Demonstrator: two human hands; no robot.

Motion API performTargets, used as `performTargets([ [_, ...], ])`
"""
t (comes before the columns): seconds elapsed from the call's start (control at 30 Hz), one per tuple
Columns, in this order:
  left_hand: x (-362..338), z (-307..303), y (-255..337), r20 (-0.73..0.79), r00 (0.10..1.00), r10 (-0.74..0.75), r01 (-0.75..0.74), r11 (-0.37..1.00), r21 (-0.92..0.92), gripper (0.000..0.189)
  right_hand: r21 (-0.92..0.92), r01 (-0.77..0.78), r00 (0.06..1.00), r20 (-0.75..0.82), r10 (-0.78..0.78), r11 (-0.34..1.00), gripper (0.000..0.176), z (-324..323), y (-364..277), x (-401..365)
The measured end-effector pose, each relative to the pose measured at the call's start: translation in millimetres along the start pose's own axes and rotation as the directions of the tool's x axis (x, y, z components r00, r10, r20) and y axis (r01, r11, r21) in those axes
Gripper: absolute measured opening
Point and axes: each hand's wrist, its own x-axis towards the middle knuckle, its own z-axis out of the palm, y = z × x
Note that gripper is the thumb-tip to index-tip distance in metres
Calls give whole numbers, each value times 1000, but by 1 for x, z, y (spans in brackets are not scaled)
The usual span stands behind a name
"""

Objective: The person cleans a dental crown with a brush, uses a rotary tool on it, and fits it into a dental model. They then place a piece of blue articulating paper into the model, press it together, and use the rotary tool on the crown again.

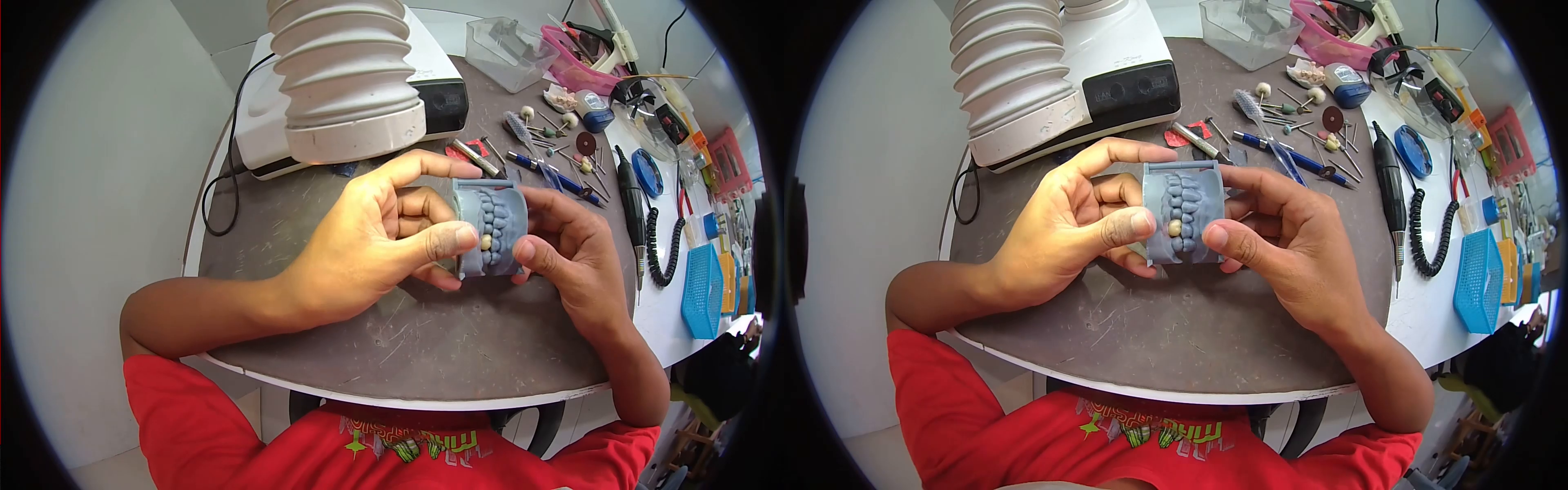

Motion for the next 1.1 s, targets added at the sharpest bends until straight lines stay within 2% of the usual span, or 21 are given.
performTargets([
  [0.23, -3, 2, -3, 6, 992, 124, -124, 988, 97, 55, -7, 46, 999, -20, -46, 999, 51, 0, 2, -2],
  [0.43, -4, 2, -7, 12, 976, 215, -214, 962, 168, 55, -108, 131, 990, -34, -135, 986, 50, 0, 0, -3],
  [0.5, -4, 2, -6, 18, 978, 207, -207, 964, 164, 55, -142, 89, 995, -25, -93, 986, 59, 0, -3, -3],
  [0.63, -3, 3, -6, 19, 981, 193, -194, 974, 118, 55, -150, 82, 996, -27, -87, 985, 59, -1, -2, -4],
  [0.7, -3, 3, -6, 16, 983, 182, -182, 977, 109, 56, -88, 126, 991, -42, -130, 988, 50, 0, 2, -4],
  [0.83, -3, 3, -6, 18, 986, 167, -168, 980, 103, 58, -73, 117, 992, -48, -121, 990, 50, 1, 1, -4],
  [0.93, -3, 3, -5, 23, 986, 163, -165, 981, 98, 57, -99, 92, 995, -26, -95, 991, 57, 0, 1, -4],
  [1.0, -3, 2, -6, 26, 986, 166, -167, 981, 99, 57, -73, 126, 991, -46, -129, 989, 49, 1, 2, -4],
  [1.1, -3, 2, -6, 26, 985, 171, -173, 978, 112, 56, -80, 131, 990, -34, -134, 988, 49, 0, 2, -4],
])
